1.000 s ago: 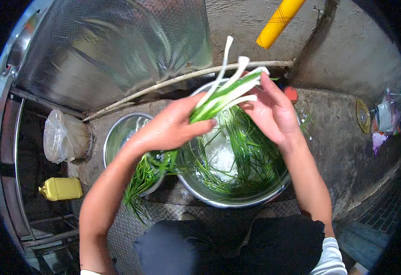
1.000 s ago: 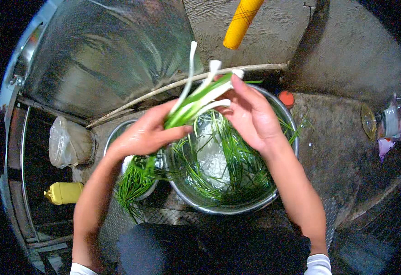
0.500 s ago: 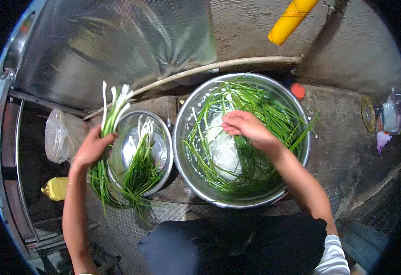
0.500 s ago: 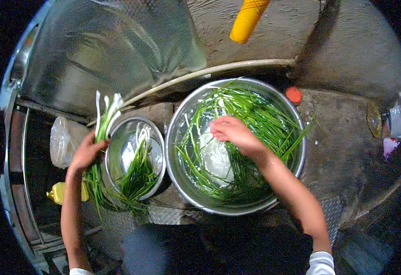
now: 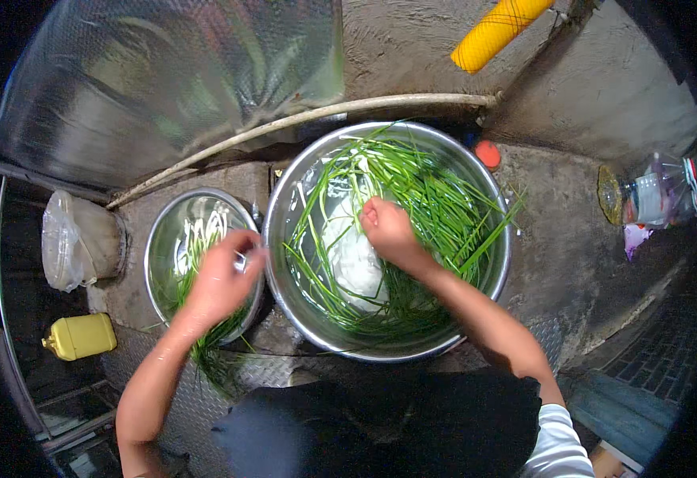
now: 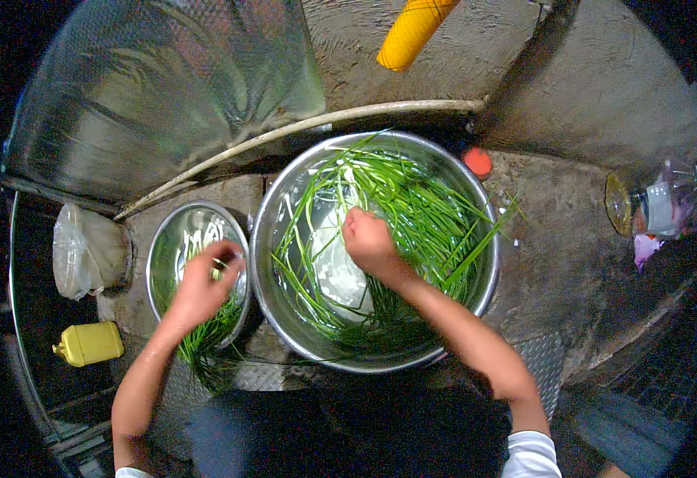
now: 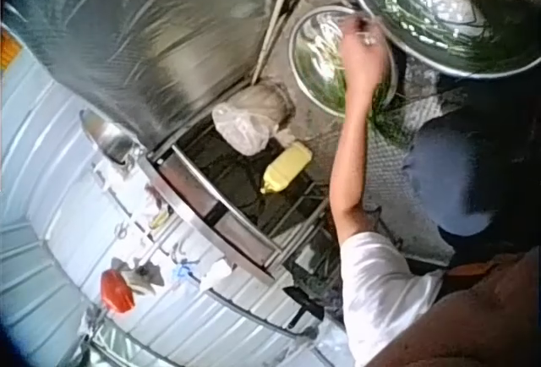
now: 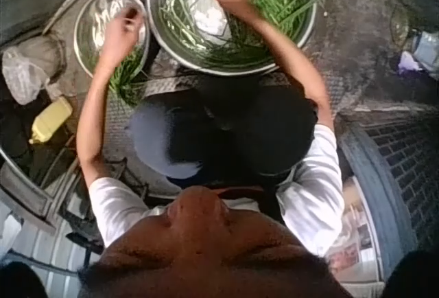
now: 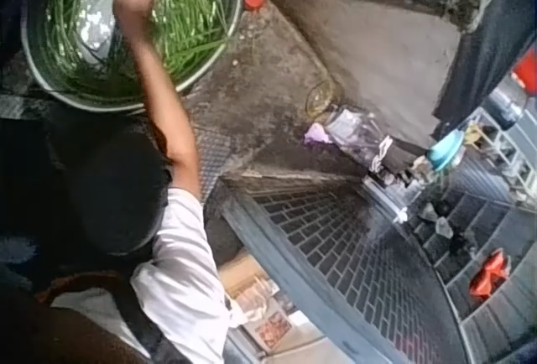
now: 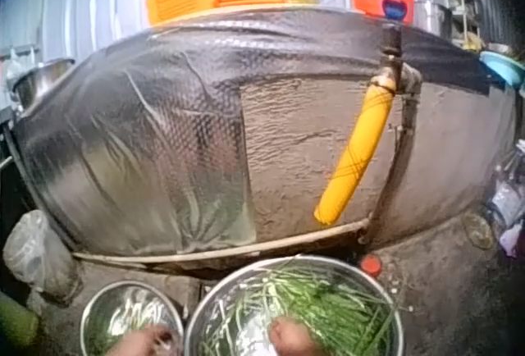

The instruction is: Washing and cleaning green onions in a metal basin of water.

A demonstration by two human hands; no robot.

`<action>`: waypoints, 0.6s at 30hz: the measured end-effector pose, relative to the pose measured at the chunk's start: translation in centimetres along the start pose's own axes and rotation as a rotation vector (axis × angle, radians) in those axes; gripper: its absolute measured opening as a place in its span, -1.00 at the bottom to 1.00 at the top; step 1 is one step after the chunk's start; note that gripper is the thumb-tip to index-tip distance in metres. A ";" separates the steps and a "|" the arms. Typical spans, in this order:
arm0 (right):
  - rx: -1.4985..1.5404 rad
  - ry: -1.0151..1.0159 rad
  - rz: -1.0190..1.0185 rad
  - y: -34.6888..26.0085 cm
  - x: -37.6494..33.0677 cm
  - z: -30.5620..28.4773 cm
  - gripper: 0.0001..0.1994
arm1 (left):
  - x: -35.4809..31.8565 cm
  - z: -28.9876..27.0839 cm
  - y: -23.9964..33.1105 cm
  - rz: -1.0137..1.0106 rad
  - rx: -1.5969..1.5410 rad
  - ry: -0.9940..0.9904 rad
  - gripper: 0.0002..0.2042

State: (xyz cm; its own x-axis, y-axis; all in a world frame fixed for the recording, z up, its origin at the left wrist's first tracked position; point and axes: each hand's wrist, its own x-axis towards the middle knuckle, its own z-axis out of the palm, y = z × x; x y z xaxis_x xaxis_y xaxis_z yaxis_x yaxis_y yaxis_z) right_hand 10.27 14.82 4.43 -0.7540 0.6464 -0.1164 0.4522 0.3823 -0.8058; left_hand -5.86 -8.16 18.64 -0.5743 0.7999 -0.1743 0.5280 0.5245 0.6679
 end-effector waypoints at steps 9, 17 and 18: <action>-0.266 0.089 0.033 1.8 -0.2 -1.9 -0.49 | 5.7 12.2 -0.2 -0.084 0.606 0.004 -0.41; -0.273 0.000 0.047 2.9 -0.3 -0.8 -0.46 | 8.1 16.8 -4.0 -0.141 0.416 -0.037 -0.51; -0.269 -0.039 0.090 2.9 -0.4 -0.9 -0.48 | 8.3 17.3 -4.0 -0.232 0.170 -0.105 -0.53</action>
State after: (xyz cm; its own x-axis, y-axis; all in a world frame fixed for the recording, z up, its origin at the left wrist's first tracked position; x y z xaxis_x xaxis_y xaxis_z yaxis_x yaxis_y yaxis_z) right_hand 12.26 16.25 2.64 -0.7204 0.6619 -0.2074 0.6245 0.4889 -0.6090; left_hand -1.91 1.42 1.97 -0.6286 0.6742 -0.3878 0.4926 0.7310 0.4722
